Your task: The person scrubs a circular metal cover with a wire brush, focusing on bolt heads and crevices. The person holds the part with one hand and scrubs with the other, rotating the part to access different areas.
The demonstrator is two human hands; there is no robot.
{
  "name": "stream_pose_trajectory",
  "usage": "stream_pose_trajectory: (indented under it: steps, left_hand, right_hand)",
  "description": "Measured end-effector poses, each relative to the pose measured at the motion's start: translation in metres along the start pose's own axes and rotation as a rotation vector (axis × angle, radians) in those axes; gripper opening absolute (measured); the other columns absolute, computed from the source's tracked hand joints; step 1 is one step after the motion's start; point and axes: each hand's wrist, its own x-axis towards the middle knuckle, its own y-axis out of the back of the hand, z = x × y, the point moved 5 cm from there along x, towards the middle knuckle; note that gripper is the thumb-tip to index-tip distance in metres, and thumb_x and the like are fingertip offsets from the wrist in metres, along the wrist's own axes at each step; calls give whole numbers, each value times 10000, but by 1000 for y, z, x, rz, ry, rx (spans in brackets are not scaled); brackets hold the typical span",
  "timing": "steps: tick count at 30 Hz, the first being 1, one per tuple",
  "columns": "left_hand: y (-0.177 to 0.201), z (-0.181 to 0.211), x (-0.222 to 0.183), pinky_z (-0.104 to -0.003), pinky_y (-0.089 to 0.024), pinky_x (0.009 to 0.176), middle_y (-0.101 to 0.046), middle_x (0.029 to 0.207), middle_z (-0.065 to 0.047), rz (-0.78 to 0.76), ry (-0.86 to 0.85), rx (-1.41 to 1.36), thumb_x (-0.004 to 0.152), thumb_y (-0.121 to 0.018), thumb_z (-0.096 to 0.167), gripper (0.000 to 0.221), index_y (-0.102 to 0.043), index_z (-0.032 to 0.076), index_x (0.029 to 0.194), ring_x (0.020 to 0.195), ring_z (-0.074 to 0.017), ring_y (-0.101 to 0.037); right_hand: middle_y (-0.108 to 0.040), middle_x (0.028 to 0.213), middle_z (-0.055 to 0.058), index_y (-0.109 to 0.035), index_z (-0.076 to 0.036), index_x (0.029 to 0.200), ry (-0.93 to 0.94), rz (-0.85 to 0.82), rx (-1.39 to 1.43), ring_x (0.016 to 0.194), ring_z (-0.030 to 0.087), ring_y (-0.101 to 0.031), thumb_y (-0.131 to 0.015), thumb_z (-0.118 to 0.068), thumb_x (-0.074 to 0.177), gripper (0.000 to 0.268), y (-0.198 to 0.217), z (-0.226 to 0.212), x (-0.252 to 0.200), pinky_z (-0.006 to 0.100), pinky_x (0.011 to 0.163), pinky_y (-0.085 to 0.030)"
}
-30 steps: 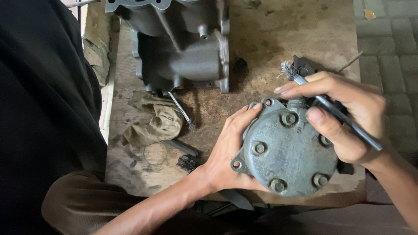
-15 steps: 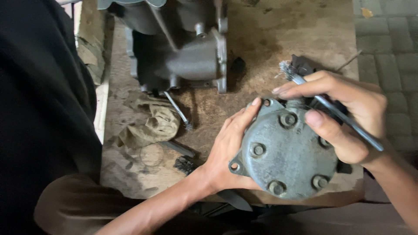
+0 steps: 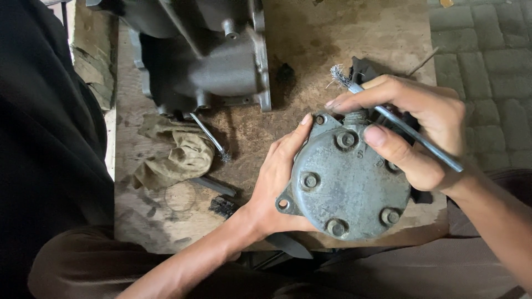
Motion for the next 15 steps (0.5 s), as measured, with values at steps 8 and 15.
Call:
stream_pose_trajectory:
  steps: [8,15]
  left_hand:
    - [10,0,6,-572,-369,1281,-399,1640,-172,-29,64,-182,623,-772,681,1308,-142,144,1636,1544,-379,-443]
    - [21,0,18,-600,-419,1338,-382,1630,-226,31,-74,-453,665,-884,492,1296,-99,147,1636,1533,-389,-471]
  right_hand:
    - [-670,1160,247,-519,121,1250,-252,75,484,1093,357,-736,-474,-485,925,690,-5,30,-8,423,974,-658]
    - [-690,1183,204,-511,54,1368,27,13,7,983,263,-730,-442,-391,988,590,-16,26,-10,320,792,-651]
